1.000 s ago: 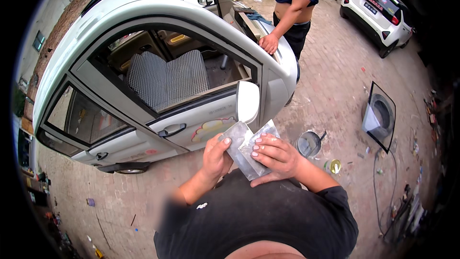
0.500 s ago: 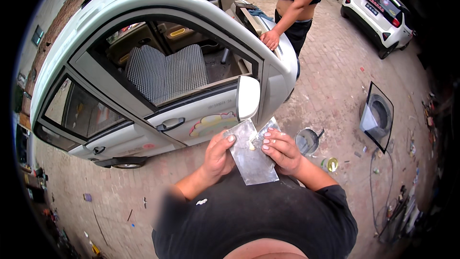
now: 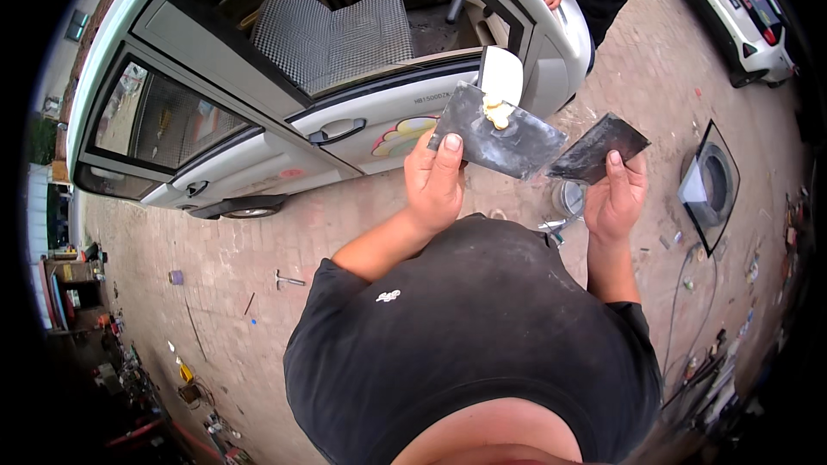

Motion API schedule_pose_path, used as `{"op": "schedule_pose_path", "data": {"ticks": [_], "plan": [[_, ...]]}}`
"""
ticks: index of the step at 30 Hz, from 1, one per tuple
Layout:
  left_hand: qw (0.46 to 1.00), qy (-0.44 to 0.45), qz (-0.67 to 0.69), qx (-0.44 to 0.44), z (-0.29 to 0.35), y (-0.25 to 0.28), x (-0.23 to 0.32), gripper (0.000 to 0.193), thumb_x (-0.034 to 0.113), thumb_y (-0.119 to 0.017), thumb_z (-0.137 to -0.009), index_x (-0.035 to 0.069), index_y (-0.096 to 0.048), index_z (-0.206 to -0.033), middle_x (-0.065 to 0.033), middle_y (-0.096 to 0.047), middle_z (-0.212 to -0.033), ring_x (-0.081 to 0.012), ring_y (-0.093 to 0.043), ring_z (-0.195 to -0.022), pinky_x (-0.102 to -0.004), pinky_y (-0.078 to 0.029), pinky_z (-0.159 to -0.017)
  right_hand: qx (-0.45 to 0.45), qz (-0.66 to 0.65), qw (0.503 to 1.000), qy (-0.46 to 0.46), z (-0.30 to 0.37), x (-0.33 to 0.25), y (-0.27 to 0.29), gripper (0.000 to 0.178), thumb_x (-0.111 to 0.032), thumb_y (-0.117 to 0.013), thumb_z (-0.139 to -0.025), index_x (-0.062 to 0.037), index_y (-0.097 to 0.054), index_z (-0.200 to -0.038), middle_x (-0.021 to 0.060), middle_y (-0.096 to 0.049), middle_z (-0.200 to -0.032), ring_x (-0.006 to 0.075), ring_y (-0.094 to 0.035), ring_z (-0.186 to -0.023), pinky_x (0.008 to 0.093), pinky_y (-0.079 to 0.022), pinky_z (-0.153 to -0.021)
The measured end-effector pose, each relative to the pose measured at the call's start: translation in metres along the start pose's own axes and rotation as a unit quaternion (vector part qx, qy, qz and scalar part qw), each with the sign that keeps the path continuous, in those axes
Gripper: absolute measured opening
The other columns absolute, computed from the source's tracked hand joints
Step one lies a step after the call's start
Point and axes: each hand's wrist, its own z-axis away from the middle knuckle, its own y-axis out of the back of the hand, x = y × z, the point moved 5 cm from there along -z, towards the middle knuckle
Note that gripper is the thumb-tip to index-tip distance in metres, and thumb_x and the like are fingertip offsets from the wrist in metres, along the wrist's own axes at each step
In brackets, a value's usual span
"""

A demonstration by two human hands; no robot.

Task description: The person kneels on the ground and mixes a yellow paste on a plastic sheet using a metal scraper. They then apply the paste to the door frame of a white car and smooth it with the scraper.

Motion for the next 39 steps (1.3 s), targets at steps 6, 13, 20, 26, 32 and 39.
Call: {"op": "schedule_pose_path", "data": {"ticks": [6, 13, 20, 26, 32, 39], "plan": [[0.948, -0.176, -0.263, -0.040, 0.009, -0.020, 0.005, 0.031, 0.011, -0.048, -0.100, -0.010, -0.055, -0.121, -0.0201, -0.065, -0.106, -0.0251, -0.063, -0.089, -0.0328, -0.049, -0.082, 0.012, 0.009, 0.990, -0.137, 0.006, 0.025, -0.036, 0.025, -0.005, -0.051, -0.098, 0.0016, -0.058, -0.121, 0.0099, -0.066, -0.117, 0.0156, -0.063, -0.104, 0.0309, -0.047, -0.095], [0.894, -0.235, -0.365, -0.110, 0.012, -0.037, -0.004, 0.032, 0.006, -0.052, -0.096, -0.015, -0.054, -0.120, -0.0258, -0.064, -0.103, -0.0348, -0.065, -0.088, -0.0361, -0.052, -0.079, 0.026, -0.037, 0.979, -0.199, 0.008, 0.036, -0.056, 0.021, -0.005, -0.054, -0.098, 0.0010, -0.059, -0.117, 0.0085, -0.068, -0.109, 0.0125, -0.064, -0.096, 0.0288, -0.050, -0.087], [0.900, -0.055, -0.372, -0.218, 0.004, -0.030, -0.017, 0.027, 0.013, -0.054, -0.097, -0.008, -0.060, -0.113, -0.0178, -0.067, -0.095, -0.0330, -0.065, -0.081, -0.0388, -0.052, -0.075, 0.016, -0.009, 0.985, -0.174, -0.003, 0.033, -0.040, 0.022, -0.006, -0.054, -0.098, 0.0007, -0.058, -0.118, 0.0090, -0.067, -0.113, 0.0134, -0.062, -0.101, 0.0305, -0.048, -0.092], [0.959, 0.250, 0.121, -0.050, -0.004, 0.002, -0.037, 0.029, 0.022, -0.052, -0.101, 0.001, -0.059, -0.119, -0.0041, -0.068, -0.106, -0.0165, -0.065, -0.096, -0.0356, -0.052, -0.085, 0.096, -0.071, 0.992, -0.047, -0.023, -0.005, -0.010, 0.024, -0.003, -0.051, -0.097, 0.0005, -0.056, -0.120, 0.0126, -0.062, -0.122, 0.0163, -0.060, -0.108, 0.0322, -0.046, -0.097], [0.923, 0.296, 0.238, -0.064, -0.006, -0.021, -0.026, 0.032, 0.017, -0.052, -0.100, 0.001, -0.052, -0.128, -0.0098, -0.063, -0.121, -0.0216, -0.063, -0.111, -0.0420, -0.051, -0.098, 0.059, 0.112, 0.989, 0.080, 0.004, 0.009, -0.022, 0.030, -0.002, -0.052, -0.097, 0.0024, -0.047, -0.126, 0.0140, -0.062, -0.120, 0.0198, -0.059, -0.113, 0.0357, -0.046, -0.098], [0.918, 0.282, 0.257, -0.105, 0.000, -0.043, -0.019, 0.033, 0.017, -0.051, -0.100, -0.003, -0.051, -0.127, -0.0130, -0.063, -0.121, -0.0232, -0.063, -0.112, -0.0423, -0.052, -0.097, -0.132, 0.195, 0.966, -0.106, 0.041, 0.076, 0.005, 0.050, -0.009, -0.055, -0.097, -0.0046, -0.036, -0.143, 0.0252, -0.051, -0.136, 0.0387, -0.053, -0.125, 0.0492, -0.044, -0.104]]}}
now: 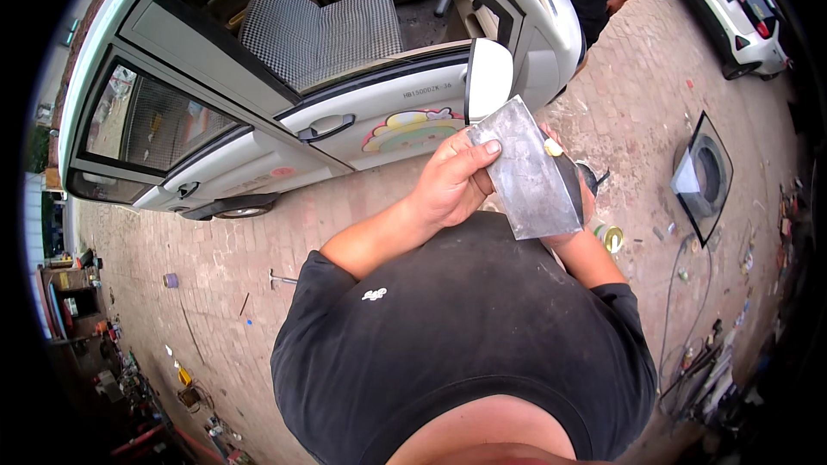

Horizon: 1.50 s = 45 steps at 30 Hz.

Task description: The person kneels on the ground and mixes a yellow paste on a plastic sheet using a metal scraper. They then apply the paste to the door frame of a white car and smooth it with the scraper.

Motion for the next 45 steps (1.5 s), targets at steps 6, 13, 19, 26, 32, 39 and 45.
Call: {"op": "schedule_pose_path", "data": {"ticks": [6, 13, 19, 26, 32, 39, 45], "plan": [[0.998, 0.023, 0.000, -0.058, 0.006, 0.001, -0.010, 0.031, 0.019, -0.053, -0.100, -0.004, -0.054, -0.121, -0.0130, -0.065, -0.116, -0.0227, -0.064, -0.110, -0.0402, -0.052, -0.096, -0.076, 0.086, 0.993, 0.035, 0.015, 0.033, 0.005, 0.048, 0.001, -0.062, -0.090, -0.0028, -0.049, -0.136, 0.0285, -0.057, -0.128, 0.0380, -0.060, -0.116, 0.0451, -0.050, -0.096], [0.992, -0.075, -0.092, 0.048, 0.015, 0.019, 0.000, 0.025, 0.018, -0.052, -0.101, 0.000, -0.057, -0.118, -0.0066, -0.066, -0.105, -0.0122, -0.061, -0.095, -0.0281, -0.048, -0.083, 0.227, 0.084, 0.959, 0.147, -0.006, -0.046, 0.033, 0.019, -0.003, -0.057, -0.096, 0.0068, -0.065, -0.111, 0.0112, -0.070, -0.103, 0.0150, -0.064, -0.091, 0.0288, -0.051, -0.081], [0.875, -0.221, -0.410, 0.136, 0.027, 0.025, 0.010, 0.025, 0.021, -0.051, -0.102, -0.002, -0.062, -0.106, 0.0006, -0.063, -0.085, -0.0061, -0.051, -0.076, -0.0226, -0.042, -0.070, 0.064, 0.447, 0.796, 0.404, -0.008, -0.132, -0.016, 0.033, 0.008, -0.066, -0.075, 0.0047, -0.065, -0.107, 0.0175, -0.066, -0.105, 0.0304, -0.066, -0.094, 0.0393, -0.055, -0.084], [0.811, -0.304, -0.476, 0.153, 0.025, 0.006, 0.015, 0.028, 0.015, -0.048, -0.102, -0.006, -0.061, -0.115, -0.0003, -0.063, -0.082, -0.0079, -0.052, -0.074, -0.0232, -0.044, -0.069, 0.018, 0.452, 0.792, 0.409, -0.016, -0.128, -0.044, 0.042, 0.010, -0.066, -0.063, 0.0053, -0.066, -0.104, 0.0147, -0.064, -0.099, 0.0324, -0.065, -0.091, 0.0414, -0.056, -0.080], [0.842, -0.276, -0.442, 0.137, 0.025, 0.014, 0.011, 0.026, 0.014, -0.047, -0.103, -0.006, -0.059, -0.115, -0.0046, -0.064, -0.106, -0.0081, -0.054, -0.093, -0.0226, -0.041, -0.085, -0.001, 0.446, 0.805, 0.390, -0.019, -0.127, -0.045, 0.040, 0.010, -0.066, -0.063, 0.0064, -0.067, -0.104, 0.0153, -0.064, -0.099, 0.0334, -0.064, -0.091, 0.0414, -0.055, -0.080], [0.812, -0.319, -0.466, 0.146, 0.023, 0.017, 0.013, 0.025, 0.014, -0.049, -0.102, -0.006, -0.060, -0.112, 0.0037, -0.053, -0.073, -0.0057, -0.044, -0.066, -0.0222, -0.038, -0.060, 0.011, 0.454, 0.802, 0.387, -0.020, -0.125, -0.044, 0.041, 0.011, -0.065, -0.064, 0.0055, -0.067, -0.104, 0.0150, -0.064, -0.100, 0.0333, -0.064, -0.092, 0.0411, -0.055, -0.082], [0.823, -0.301, -0.458, 0.151, 0.023, 0.022, 0.011, 0.023, 0.015, -0.049, -0.102, -0.005, -0.060, -0.107, 0.0050, -0.050, -0.070, -0.0046, -0.041, -0.064, -0.0218, -0.035, -0.057, 0.014, 0.456, 0.803, 0.384, -0.020, -0.124, -0.043, 0.041, 0.011, -0.064, -0.064, 0.0048, -0.068, -0.105, 0.0152, -0.064, -0.101, 0.0337, -0.064, -0.095, 0.0411, -0.055, -0.083]]}}
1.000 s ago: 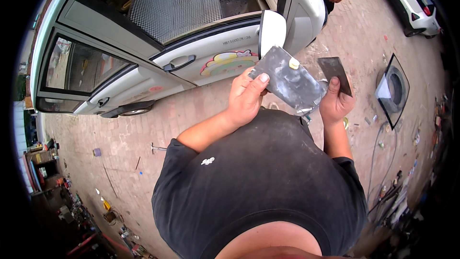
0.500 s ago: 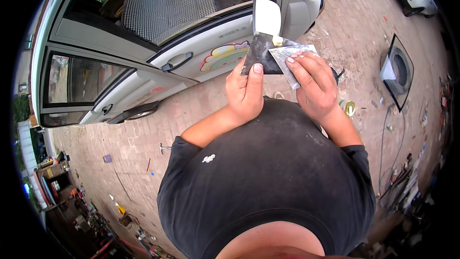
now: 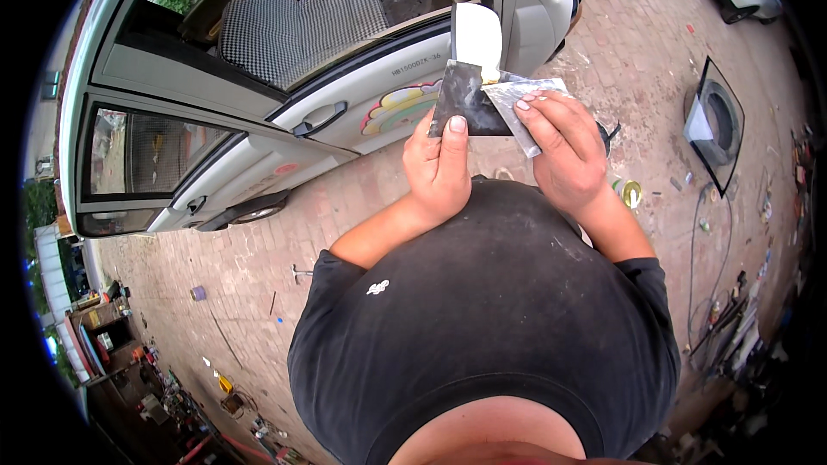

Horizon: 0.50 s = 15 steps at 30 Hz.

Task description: The person kneels on the ground and mixes a yellow paste on a plastic sheet using a metal scraper. They then apply the paste to the door frame of a white car and smooth it with the scraper.

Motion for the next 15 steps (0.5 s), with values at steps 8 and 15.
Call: {"op": "schedule_pose_path", "data": {"ticks": [8, 15], "plan": [[1.000, -0.012, -0.009, 0.025, 0.0000, -0.0034, 0.0047, 0.025, 0.017, -0.048, -0.103, -0.005, -0.060, -0.108, 0.0049, -0.049, -0.070, -0.0044, -0.041, -0.064, -0.0223, -0.035, -0.056, -0.010, -0.018, 1.000, 0.005, -0.0033, 0.0008, -0.0007, 0.043, 0.011, -0.063, -0.064, 0.0049, -0.067, -0.107, 0.0159, -0.063, -0.102, 0.0339, -0.063, -0.094, 0.0416, -0.054, -0.082], [1.000, 0.002, -0.009, 0.007, -0.0007, -0.0012, 0.0039, 0.024, 0.016, -0.048, -0.102, -0.005, -0.060, -0.107, 0.0044, -0.050, -0.071, -0.0047, -0.041, -0.065, -0.0223, -0.035, -0.058, -0.012, -0.020, 1.000, 0.004, -0.0083, -0.0004, 0.0003, 0.043, 0.011, -0.063, -0.064, 0.0048, -0.067, -0.107, 0.0156, -0.063, -0.102, 0.0336, -0.063, -0.095, 0.0415, -0.054, -0.083]]}}
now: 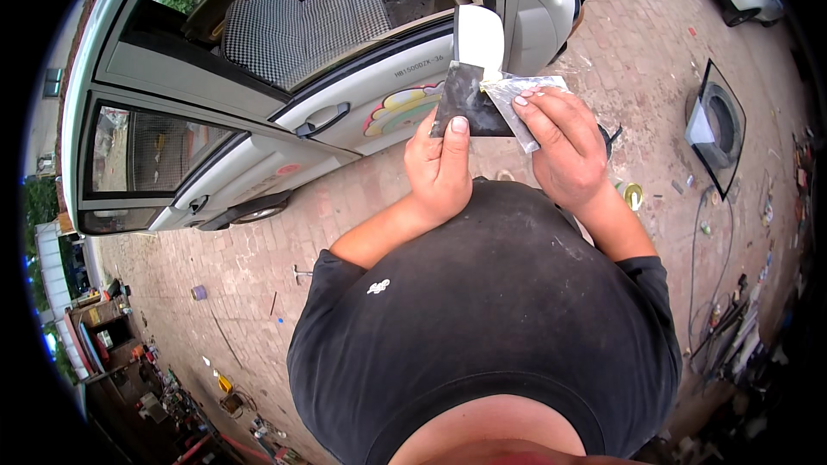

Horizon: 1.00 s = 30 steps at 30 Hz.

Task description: The person kneels on the ground and mixes a yellow paste on a plastic sheet using a metal scraper. They then apply the paste to the door frame of a white car and smooth it with the scraper.

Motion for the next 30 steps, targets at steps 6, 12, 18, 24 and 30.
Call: {"op": "schedule_pose_path", "data": {"ticks": [6, 12, 18, 24, 30], "plan": [[1.000, -0.008, -0.011, -0.005, -0.0022, 0.0004, 0.0012, 0.026, 0.015, -0.048, -0.102, -0.006, -0.060, -0.112, 0.0042, -0.053, -0.073, -0.0045, -0.043, -0.067, -0.0215, -0.037, -0.059, -0.002, -0.002, 1.000, 0.000, 0.0003, 0.0021, -0.0014, 0.043, 0.012, -0.063, -0.064, 0.0054, -0.066, -0.106, 0.0160, -0.063, -0.102, 0.0336, -0.063, -0.094, 0.0417, -0.054, -0.083], [1.000, -0.005, -0.006, -0.009, -0.0009, -0.0009, 0.0010, 0.029, 0.014, -0.048, -0.103, -0.007, -0.059, -0.119, 0.0025, -0.058, -0.080, -0.0049, -0.047, -0.070, -0.0208, -0.040, -0.063, 0.001, -0.003, 1.000, -0.001, 0.0009, 0.0028, -0.0010, 0.044, 0.012, -0.063, -0.063, 0.0058, -0.066, -0.107, 0.0159, -0.063, -0.102, 0.0336, -0.063, -0.094, 0.0420, -0.054, -0.083], [1.000, -0.016, 0.002, 0.001, -0.0027, -0.0025, 0.0024, 0.029, 0.014, -0.047, -0.103, -0.007, -0.059, -0.118, 0.0007, -0.061, -0.083, -0.0063, -0.050, -0.073, -0.0231, -0.043, -0.066, 0.003, -0.009, 1.000, -0.010, -0.0019, 0.0025, -0.0003, 0.044, 0.013, -0.062, -0.063, 0.0060, -0.067, -0.106, 0.0159, -0.064, -0.102, 0.0339, -0.063, -0.094, 0.0421, -0.054, -0.084], [1.000, -0.007, -0.014, -0.004, -0.0010, 0.0004, 0.0006, 0.027, 0.015, -0.047, -0.103, -0.006, -0.060, -0.115, 0.0010, -0.060, -0.082, -0.0063, -0.049, -0.072, -0.0227, -0.042, -0.065, -0.003, -0.012, 1.000, -0.014, -0.0021, 0.0031, -0.0020, 0.043, 0.013, -0.062, -0.064, 0.0063, -0.066, -0.106, 0.0161, -0.063, -0.102, 0.0342, -0.063, -0.095, 0.0422, -0.053, -0.085], [1.000, -0.008, -0.025, -0.002, 0.0006, 0.0023, -0.0011, 0.027, 0.016, -0.047, -0.103, -0.005, -0.060, -0.112, 0.0026, -0.056, -0.077, -0.0055, -0.045, -0.069, -0.0223, -0.040, -0.062, -0.008, -0.018, 1.000, -0.018, -0.0044, 0.0031, -0.0020, 0.043, 0.014, -0.062, -0.064, 0.0057, -0.066, -0.107, 0.0156, -0.063, -0.102, 0.0337, -0.062, -0.095, 0.0417, -0.053, -0.085]]}}
